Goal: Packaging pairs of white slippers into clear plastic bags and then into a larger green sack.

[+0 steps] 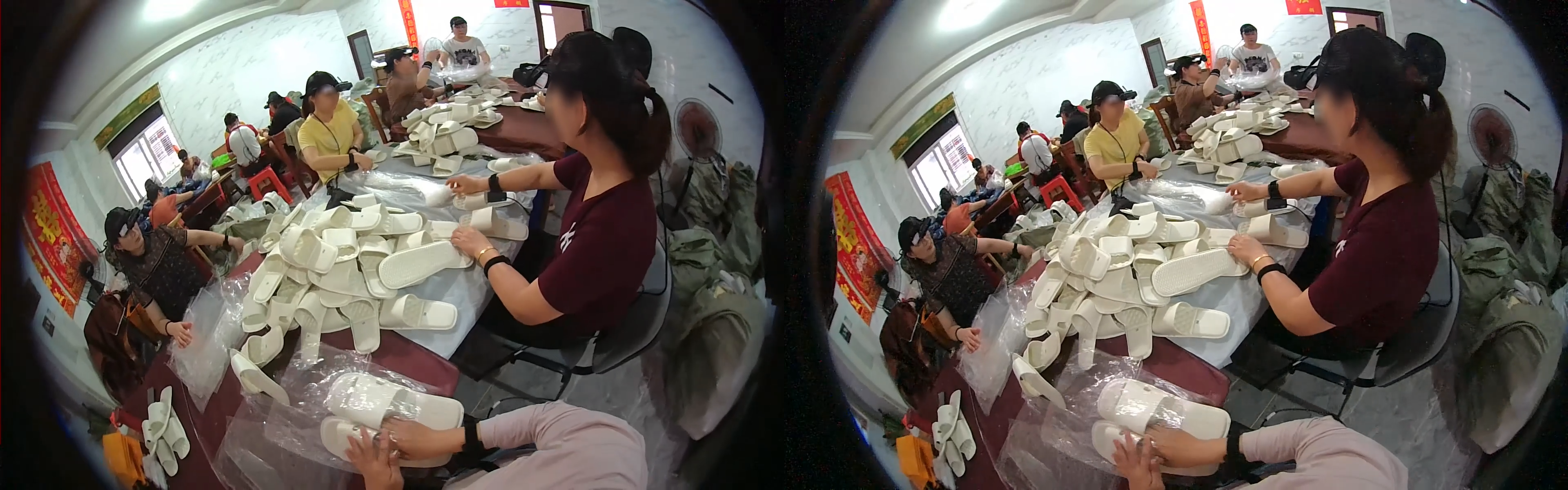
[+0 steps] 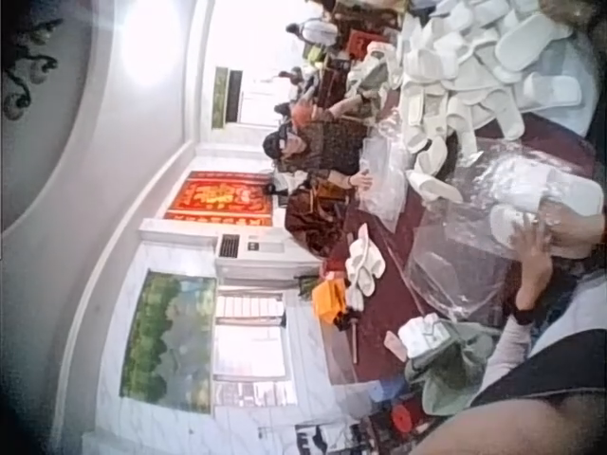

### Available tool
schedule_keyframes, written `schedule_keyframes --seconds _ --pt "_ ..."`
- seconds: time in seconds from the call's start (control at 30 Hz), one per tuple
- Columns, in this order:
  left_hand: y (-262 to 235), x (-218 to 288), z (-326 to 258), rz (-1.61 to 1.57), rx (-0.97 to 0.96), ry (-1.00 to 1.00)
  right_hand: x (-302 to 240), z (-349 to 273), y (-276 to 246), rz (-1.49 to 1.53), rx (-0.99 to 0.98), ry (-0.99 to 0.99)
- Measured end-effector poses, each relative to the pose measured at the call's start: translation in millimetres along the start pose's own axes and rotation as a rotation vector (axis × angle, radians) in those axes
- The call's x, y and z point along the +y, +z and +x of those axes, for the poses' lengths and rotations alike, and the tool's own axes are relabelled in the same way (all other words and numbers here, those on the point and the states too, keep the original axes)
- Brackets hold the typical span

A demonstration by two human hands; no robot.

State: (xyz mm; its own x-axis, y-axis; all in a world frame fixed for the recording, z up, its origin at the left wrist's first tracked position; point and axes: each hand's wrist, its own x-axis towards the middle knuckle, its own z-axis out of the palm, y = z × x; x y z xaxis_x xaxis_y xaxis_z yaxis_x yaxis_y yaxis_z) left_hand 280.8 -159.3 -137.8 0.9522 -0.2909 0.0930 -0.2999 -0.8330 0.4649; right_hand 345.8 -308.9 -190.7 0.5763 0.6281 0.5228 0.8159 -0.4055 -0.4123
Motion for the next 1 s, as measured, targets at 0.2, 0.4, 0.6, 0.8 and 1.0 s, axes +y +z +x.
schedule_keyframes --seconds 0.2,0.4,0.6,0.8,1.0 --pt "-6.8 13.2 -3.5 0.023 0.063 0.285 4.3 24.9 12.7 0.135 -0.023 0.326" --pt "16.5 -15.2 -17.5 0.143 0.595 -0.089 -9.0 33.0 7.9 0.156 0.248 0.567" --pt "22.7 -15.1 -20.7 -0.462 0.399 -0.232 -1.7 36.1 18.2 0.003 0.265 0.468" --pt "43.6 -19.7 -34.8 -0.764 0.301 -0.282 10.6 65.5 7.5 0.017 0.1 0.57" --pt "22.6 -2.9 -12.8 -1.392 0.095 -0.518 28.3 47.1 -6.5 -0.257 -0.029 0.558"
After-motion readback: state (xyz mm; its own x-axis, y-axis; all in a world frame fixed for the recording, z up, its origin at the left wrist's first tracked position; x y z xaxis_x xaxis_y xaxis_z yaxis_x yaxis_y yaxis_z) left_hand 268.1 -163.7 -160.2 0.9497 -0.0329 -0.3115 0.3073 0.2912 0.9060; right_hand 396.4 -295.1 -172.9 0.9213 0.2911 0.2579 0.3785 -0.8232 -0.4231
